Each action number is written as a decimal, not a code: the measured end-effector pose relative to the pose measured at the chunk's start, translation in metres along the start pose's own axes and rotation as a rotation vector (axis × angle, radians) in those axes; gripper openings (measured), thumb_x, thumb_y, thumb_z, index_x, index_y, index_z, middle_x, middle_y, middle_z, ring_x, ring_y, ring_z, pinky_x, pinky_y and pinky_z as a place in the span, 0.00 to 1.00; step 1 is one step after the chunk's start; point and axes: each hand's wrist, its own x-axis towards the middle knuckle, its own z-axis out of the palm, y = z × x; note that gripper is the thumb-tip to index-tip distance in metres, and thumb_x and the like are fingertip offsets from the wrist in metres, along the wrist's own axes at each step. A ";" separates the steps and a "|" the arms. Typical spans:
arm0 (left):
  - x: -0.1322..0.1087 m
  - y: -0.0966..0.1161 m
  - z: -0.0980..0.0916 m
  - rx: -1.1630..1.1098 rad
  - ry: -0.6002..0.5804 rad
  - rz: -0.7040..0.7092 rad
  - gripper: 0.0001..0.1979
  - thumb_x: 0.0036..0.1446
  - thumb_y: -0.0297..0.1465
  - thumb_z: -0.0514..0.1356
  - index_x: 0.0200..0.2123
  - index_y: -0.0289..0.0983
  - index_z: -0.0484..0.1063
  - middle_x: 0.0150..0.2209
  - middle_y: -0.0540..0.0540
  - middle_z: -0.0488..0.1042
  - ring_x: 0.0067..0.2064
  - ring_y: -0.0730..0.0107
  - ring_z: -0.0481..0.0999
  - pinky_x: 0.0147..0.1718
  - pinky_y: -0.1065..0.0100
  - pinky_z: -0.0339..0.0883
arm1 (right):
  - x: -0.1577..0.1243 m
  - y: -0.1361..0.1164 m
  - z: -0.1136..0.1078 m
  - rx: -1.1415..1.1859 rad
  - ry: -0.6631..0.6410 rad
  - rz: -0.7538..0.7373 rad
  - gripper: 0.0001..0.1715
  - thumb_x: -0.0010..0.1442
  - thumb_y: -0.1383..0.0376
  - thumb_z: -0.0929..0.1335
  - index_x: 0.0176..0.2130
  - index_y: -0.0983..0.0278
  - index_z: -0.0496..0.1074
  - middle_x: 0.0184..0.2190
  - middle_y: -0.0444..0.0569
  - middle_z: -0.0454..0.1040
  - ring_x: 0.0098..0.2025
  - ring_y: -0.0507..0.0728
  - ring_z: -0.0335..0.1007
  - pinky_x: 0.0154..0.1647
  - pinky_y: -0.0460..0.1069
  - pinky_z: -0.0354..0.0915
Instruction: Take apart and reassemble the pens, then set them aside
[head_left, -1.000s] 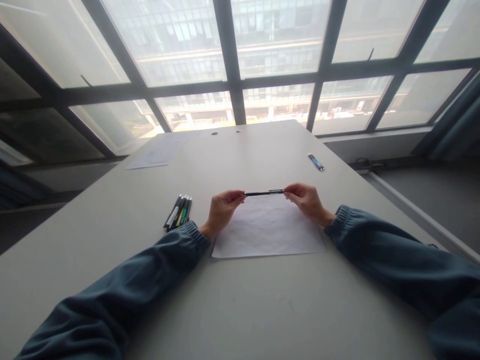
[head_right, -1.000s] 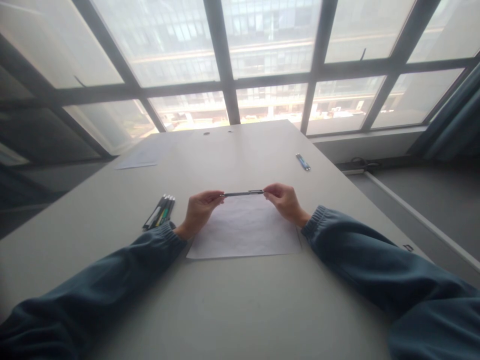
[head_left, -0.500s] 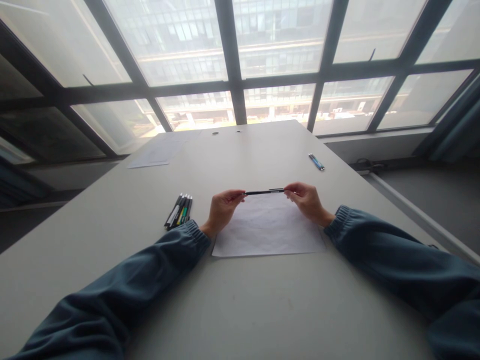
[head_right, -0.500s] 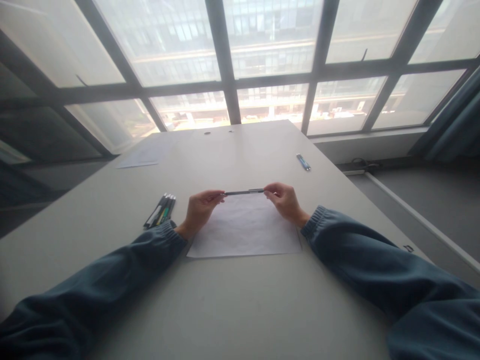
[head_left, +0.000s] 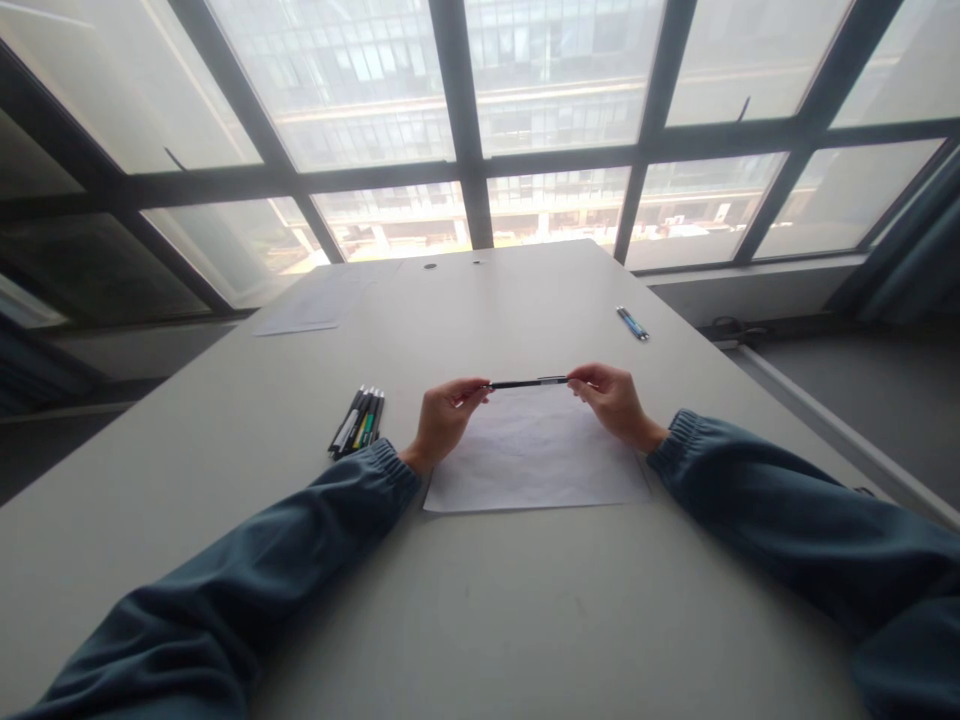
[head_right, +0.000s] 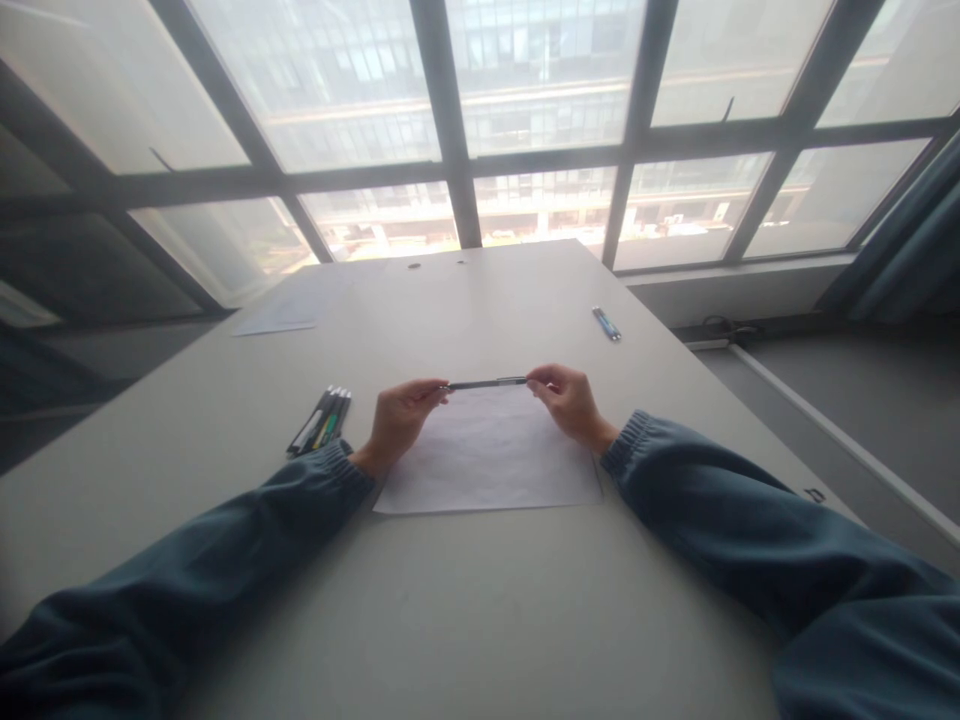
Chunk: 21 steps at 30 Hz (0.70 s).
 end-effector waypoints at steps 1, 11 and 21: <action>0.000 0.000 0.000 -0.003 -0.001 0.000 0.20 0.53 0.44 0.69 0.41 0.35 0.82 0.36 0.40 0.83 0.35 0.61 0.83 0.40 0.62 0.79 | 0.000 0.000 0.000 -0.002 -0.001 -0.001 0.17 0.55 0.52 0.75 0.34 0.63 0.78 0.29 0.49 0.78 0.29 0.55 0.73 0.32 0.52 0.71; 0.000 -0.001 -0.001 -0.030 -0.007 -0.005 0.20 0.53 0.44 0.69 0.42 0.34 0.81 0.37 0.39 0.83 0.35 0.62 0.83 0.40 0.63 0.79 | 0.000 0.004 0.000 -0.021 -0.001 -0.015 0.15 0.56 0.54 0.74 0.35 0.64 0.79 0.29 0.49 0.78 0.30 0.55 0.72 0.31 0.50 0.70; 0.001 -0.004 -0.001 -0.046 -0.001 0.024 0.19 0.54 0.43 0.69 0.41 0.33 0.81 0.36 0.39 0.83 0.34 0.63 0.83 0.38 0.63 0.79 | 0.000 0.004 0.001 -0.016 -0.003 -0.021 0.14 0.57 0.56 0.74 0.35 0.65 0.78 0.29 0.48 0.78 0.29 0.53 0.72 0.31 0.49 0.69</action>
